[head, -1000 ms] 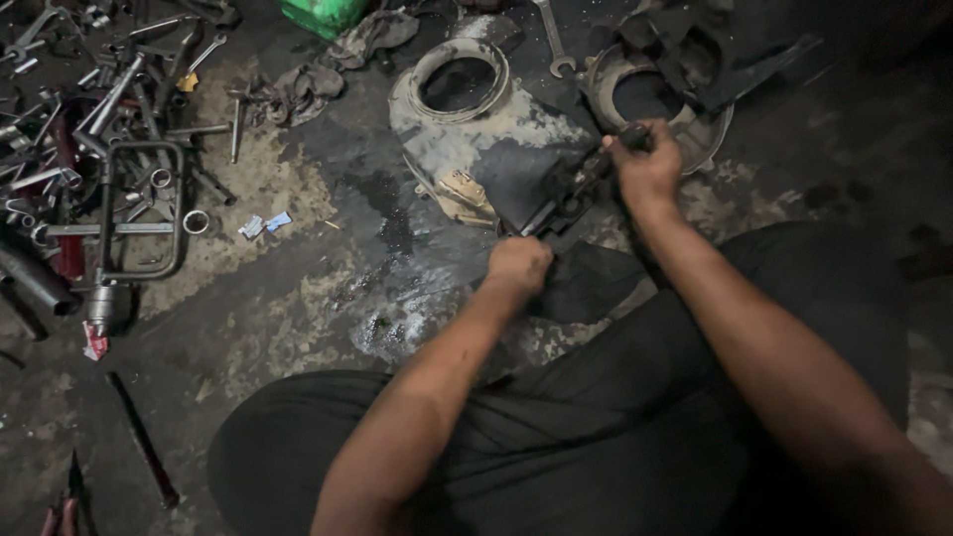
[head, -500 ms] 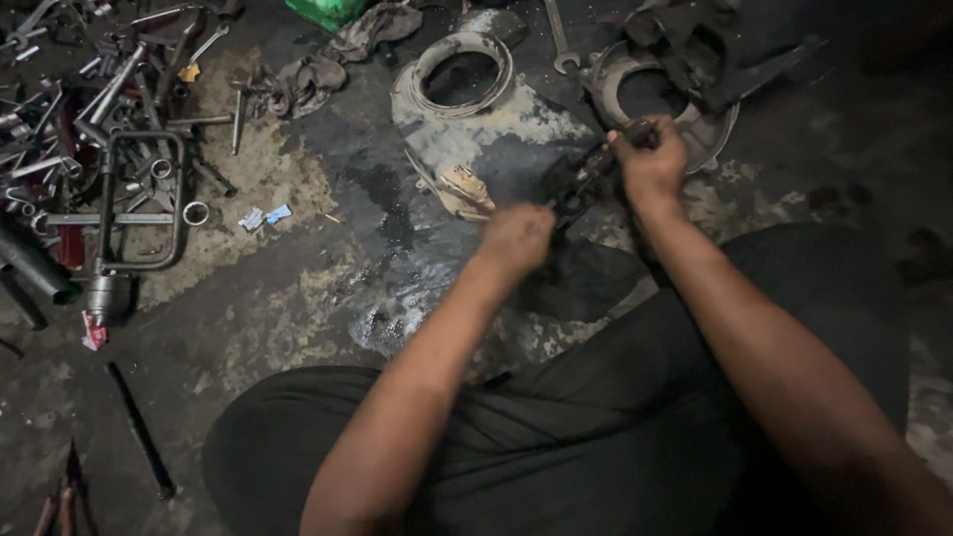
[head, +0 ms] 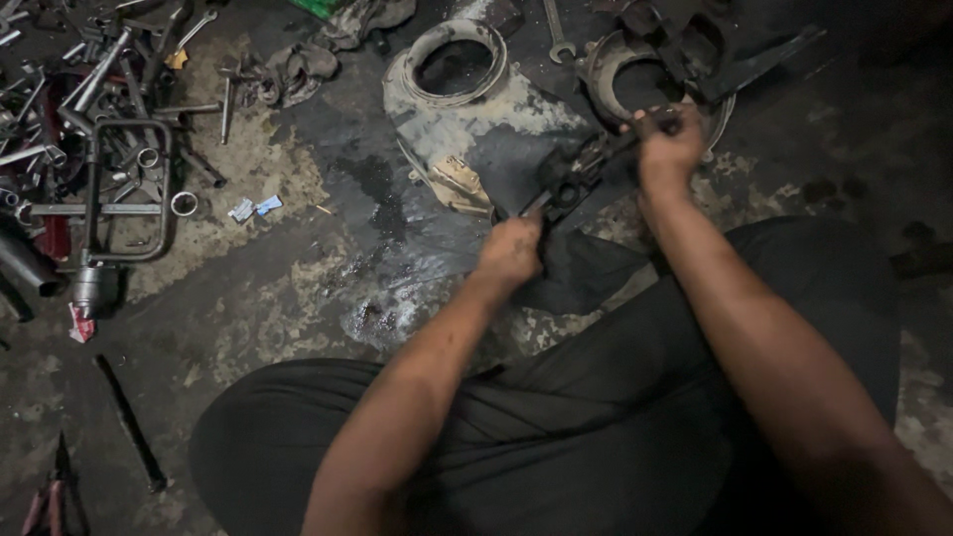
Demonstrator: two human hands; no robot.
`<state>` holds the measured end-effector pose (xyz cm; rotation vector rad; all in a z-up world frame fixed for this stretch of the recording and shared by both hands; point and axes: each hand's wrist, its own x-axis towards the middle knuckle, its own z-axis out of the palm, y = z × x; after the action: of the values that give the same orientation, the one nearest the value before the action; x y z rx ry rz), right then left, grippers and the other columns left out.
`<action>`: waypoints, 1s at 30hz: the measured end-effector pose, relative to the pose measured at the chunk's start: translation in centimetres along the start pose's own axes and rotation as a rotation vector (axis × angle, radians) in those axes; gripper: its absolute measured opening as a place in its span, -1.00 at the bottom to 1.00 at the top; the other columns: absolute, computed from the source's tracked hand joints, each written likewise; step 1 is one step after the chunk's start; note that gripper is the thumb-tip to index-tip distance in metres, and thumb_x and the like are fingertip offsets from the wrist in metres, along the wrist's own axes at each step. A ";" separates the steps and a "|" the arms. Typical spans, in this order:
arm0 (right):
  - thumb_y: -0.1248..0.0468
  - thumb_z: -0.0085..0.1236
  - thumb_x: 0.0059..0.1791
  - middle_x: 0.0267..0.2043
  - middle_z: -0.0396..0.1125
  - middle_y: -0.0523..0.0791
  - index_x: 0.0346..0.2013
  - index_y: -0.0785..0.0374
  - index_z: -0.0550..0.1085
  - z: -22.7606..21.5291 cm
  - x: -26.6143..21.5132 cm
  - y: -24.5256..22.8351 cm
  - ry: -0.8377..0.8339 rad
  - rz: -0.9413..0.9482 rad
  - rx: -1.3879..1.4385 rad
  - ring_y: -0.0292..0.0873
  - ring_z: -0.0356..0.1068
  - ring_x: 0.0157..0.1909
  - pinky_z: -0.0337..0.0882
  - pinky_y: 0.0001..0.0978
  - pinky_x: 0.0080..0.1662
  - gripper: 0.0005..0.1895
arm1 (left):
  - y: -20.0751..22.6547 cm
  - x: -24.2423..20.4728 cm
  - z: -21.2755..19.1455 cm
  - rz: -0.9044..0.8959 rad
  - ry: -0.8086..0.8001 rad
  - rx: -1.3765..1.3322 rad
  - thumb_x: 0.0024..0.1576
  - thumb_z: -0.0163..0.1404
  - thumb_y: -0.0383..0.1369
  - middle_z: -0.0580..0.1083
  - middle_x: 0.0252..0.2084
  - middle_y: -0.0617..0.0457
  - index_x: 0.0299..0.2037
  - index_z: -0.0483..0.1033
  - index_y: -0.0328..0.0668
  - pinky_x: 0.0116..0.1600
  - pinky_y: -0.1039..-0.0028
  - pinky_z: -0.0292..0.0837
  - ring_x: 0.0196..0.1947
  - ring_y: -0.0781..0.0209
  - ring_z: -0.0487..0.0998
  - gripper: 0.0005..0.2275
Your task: The person manipulates and fits small components onto a large engine housing or fan shroud by hand while sitting on the floor surrounded by tools.
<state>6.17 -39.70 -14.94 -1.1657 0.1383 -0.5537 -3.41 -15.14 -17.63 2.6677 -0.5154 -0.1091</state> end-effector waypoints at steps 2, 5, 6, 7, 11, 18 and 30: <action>0.58 0.23 0.00 -0.18 0.33 -0.10 -0.15 0.28 0.35 -0.2 0.2 0.8 -0.004 0.023 0.017 -0.14 0.48 -0.24 0.62 -0.27 -0.15 -0.72 | 0.0 -1.2 0.4 0.107 0.135 0.032 -0.04 0.00 -0.45 0.55 -0.23 -0.29 0.26 0.32 -0.35 -0.13 -0.03 0.50 -0.23 -0.32 0.58 -0.44; 0.58 0.23 0.02 -0.17 0.34 -0.08 -0.14 0.30 0.36 -0.8 0.6 1.9 -0.031 -0.017 -0.013 -0.11 0.49 -0.22 0.63 -0.24 -0.13 -0.74 | 0.3 -1.4 0.4 0.130 0.142 0.078 0.12 -0.03 -0.44 0.57 -0.22 -0.26 0.36 0.31 -0.33 -0.11 -0.01 0.51 -0.24 -0.29 0.60 -0.47; 0.58 0.24 0.04 -0.16 0.34 -0.07 -0.14 0.31 0.37 -0.7 0.7 2.0 -0.045 -0.043 -0.030 -0.10 0.50 -0.21 0.63 -0.23 -0.11 -0.75 | 0.6 -1.2 -0.3 0.116 0.113 0.093 0.17 -0.04 -0.44 0.57 -0.21 -0.26 0.37 0.32 -0.30 -0.11 0.00 0.51 -0.24 -0.28 0.61 -0.51; 0.57 0.24 0.06 -0.15 0.34 -0.07 -0.12 0.30 0.36 -0.6 0.6 2.0 -0.064 -0.036 -0.060 -0.09 0.51 -0.19 0.61 -0.25 -0.10 -0.75 | 0.9 -1.1 -1.5 0.163 0.142 0.070 0.07 0.00 -0.41 0.57 -0.24 -0.26 0.34 0.32 -0.34 -0.14 0.01 0.51 -0.27 -0.29 0.61 -0.45; 0.45 0.22 0.06 -0.12 0.38 -0.10 -0.05 0.19 0.25 0.2 -0.6 0.4 -0.140 0.118 -0.169 -0.12 0.56 -0.13 0.60 -0.34 -0.18 -0.68 | 3.8 -0.5 -7.6 0.159 0.118 0.074 -0.04 0.10 -0.34 0.57 -0.27 -0.24 0.26 0.34 -0.33 -0.12 0.05 0.51 -0.26 -0.25 0.61 -0.41; 0.37 0.24 0.06 -0.06 0.44 -0.01 -0.02 0.21 0.14 1.9 -1.8 -0.2 -0.235 0.225 -0.224 -0.09 0.58 -0.12 0.60 -0.38 -0.25 -0.58 | 4.0 -0.8 -12.5 -0.098 0.053 0.266 0.05 0.06 -0.28 0.36 0.31 -0.06 0.35 0.29 -0.13 0.46 0.10 0.20 0.37 -0.02 0.32 -0.41; 0.40 0.11 0.11 -0.07 0.42 -0.09 0.03 0.05 0.21 0.2 -1.9 1.4 -0.174 0.289 -0.071 -0.07 0.57 -0.03 0.59 -0.32 -0.13 -0.68 | 0.1 -1.3 -10.3 -0.161 0.269 0.270 0.14 0.05 0.03 -0.19 0.60 -0.09 0.52 -0.16 -0.24 0.55 -0.02 -0.20 0.59 -0.12 -0.22 -0.13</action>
<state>5.06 -38.24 -16.43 -1.2320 0.1747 -0.1927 -3.05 -10.74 -8.19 2.9211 -0.2422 0.2891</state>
